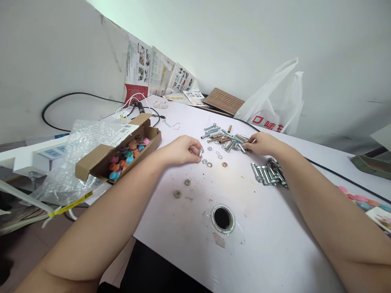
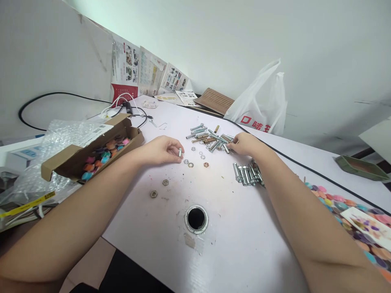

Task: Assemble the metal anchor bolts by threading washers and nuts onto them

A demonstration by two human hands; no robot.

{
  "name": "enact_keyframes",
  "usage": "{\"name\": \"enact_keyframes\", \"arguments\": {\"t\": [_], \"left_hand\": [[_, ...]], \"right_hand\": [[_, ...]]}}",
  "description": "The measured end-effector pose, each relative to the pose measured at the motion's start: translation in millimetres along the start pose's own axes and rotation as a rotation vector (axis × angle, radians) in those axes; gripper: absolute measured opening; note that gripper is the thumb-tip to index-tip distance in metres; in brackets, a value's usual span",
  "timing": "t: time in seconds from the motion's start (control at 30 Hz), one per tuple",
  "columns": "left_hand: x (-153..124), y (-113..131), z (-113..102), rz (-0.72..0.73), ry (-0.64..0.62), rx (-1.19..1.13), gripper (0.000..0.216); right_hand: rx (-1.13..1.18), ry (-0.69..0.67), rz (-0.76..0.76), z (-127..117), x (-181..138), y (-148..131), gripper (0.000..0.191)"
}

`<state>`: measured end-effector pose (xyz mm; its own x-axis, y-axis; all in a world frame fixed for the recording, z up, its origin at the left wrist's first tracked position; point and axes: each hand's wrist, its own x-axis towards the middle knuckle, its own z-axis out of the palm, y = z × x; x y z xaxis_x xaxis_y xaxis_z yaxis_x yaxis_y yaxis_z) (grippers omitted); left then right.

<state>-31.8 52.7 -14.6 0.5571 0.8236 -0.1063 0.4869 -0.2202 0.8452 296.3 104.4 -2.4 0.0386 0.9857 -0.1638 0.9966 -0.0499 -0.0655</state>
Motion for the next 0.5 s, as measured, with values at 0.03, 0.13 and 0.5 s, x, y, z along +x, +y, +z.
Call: {"name": "enact_keyframes", "arguments": {"t": [0.03,0.13,0.5], "left_hand": [[0,0,0,0.003,-0.003,-0.005,0.035],[-1,1,-1,0.009,-0.010,0.015,0.030],[-1,5,-1,0.044,-0.030,0.049,0.025]], "right_hand": [[0.042,0.010,0.010,-2,-1,0,0.027],[0.206,0.097,0.032,-13,-12,-8,0.017],[0.886,0.435,-0.682,-5,-89,-115,0.024]]}}
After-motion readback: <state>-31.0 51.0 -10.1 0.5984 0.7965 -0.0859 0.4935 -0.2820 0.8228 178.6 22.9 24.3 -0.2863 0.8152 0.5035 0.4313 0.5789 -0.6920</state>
